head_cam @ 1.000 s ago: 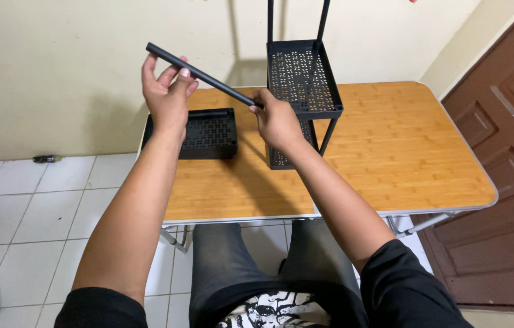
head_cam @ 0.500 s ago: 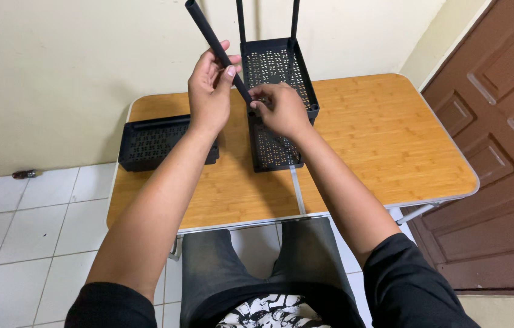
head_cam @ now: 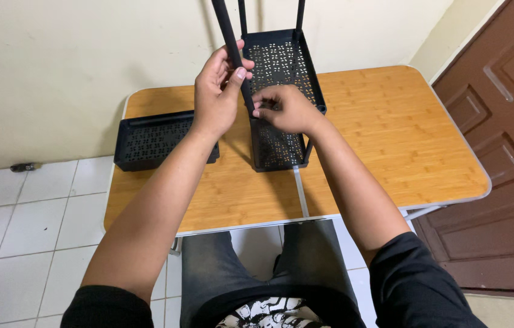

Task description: The person assembles a black plastic storage shelf by inserting vertical poles into perforated trays and stacking additional trays on top. The person secures each tray by pressing it into place on the poles.

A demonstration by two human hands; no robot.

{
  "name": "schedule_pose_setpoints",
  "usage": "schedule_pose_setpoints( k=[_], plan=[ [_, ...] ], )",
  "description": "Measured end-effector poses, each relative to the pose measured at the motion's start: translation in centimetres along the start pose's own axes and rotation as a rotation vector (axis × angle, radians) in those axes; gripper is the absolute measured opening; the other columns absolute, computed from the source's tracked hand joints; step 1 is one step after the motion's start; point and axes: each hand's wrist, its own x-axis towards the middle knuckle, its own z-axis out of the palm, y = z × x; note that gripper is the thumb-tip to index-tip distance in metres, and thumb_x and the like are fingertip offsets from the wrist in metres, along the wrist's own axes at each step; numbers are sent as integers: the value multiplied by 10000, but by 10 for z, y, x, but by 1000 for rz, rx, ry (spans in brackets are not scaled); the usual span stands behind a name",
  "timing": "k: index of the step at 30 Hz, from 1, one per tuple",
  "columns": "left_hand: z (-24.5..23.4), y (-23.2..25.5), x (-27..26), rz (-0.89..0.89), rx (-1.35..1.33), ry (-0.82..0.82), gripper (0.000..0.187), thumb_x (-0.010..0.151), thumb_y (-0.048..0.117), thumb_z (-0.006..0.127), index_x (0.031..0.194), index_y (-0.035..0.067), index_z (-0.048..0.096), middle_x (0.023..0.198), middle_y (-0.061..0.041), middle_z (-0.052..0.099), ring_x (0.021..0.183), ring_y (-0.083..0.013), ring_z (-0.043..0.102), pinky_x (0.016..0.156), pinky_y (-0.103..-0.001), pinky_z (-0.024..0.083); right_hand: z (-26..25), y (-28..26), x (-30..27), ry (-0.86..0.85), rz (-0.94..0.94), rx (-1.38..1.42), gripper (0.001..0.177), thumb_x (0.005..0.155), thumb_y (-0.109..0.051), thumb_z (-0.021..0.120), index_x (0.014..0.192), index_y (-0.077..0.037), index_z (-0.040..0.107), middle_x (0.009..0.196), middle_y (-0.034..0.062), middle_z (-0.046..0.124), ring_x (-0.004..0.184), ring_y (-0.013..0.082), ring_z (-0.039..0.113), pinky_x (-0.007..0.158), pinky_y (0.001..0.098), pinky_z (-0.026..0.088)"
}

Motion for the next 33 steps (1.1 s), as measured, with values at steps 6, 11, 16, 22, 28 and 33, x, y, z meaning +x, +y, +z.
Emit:
schedule_pose_setpoints(
  k=[6,11,16,22,28,33],
  plan=[
    [8,1,1,-15,-14,-84,343,1080,48,571,1419,5,544,1153,-75,683,1052,-137,664,1006,-303,557,-8,-5,2,-57,-2,-18,192,871,-41,782,1053,-1,735,897,90,770,817,119,688,759,291,548],
    [6,0,0,-16,-108,-133,301,1122,83,521,1416,17,510,1118,-51,640,1063,-134,649,1019,-303,548,-7,1,2,-104,61,154,187,901,-37,741,1088,-33,732,951,99,737,897,114,658,821,292,528],
    [6,0,0,-39,-86,-138,297,1136,69,461,1432,46,479,1071,-33,576,1001,-121,595,977,-296,534,-1,4,0,-73,28,167,235,901,-31,740,1136,-42,740,1068,58,785,985,94,715,902,276,569],
    [3,1,4,-35,0,-172,291,1137,23,402,1422,62,447,1078,-42,557,981,-120,579,973,-290,527,0,0,0,-51,58,101,235,890,-34,762,1124,-31,743,1053,56,796,973,110,727,895,290,580],
    [1,3,4,-32,138,-185,299,1119,12,414,1408,85,423,1056,-48,579,957,-122,612,934,-292,552,2,7,0,-74,58,133,252,882,-1,743,1133,-13,718,1061,59,788,988,108,722,903,285,584],
    [7,-1,2,-71,186,-217,262,1126,16,414,1369,112,429,1052,-39,577,961,-113,618,905,-289,566,2,16,4,-121,3,317,223,947,34,677,1168,19,702,1112,83,770,1050,124,711,954,288,568]
  ],
)
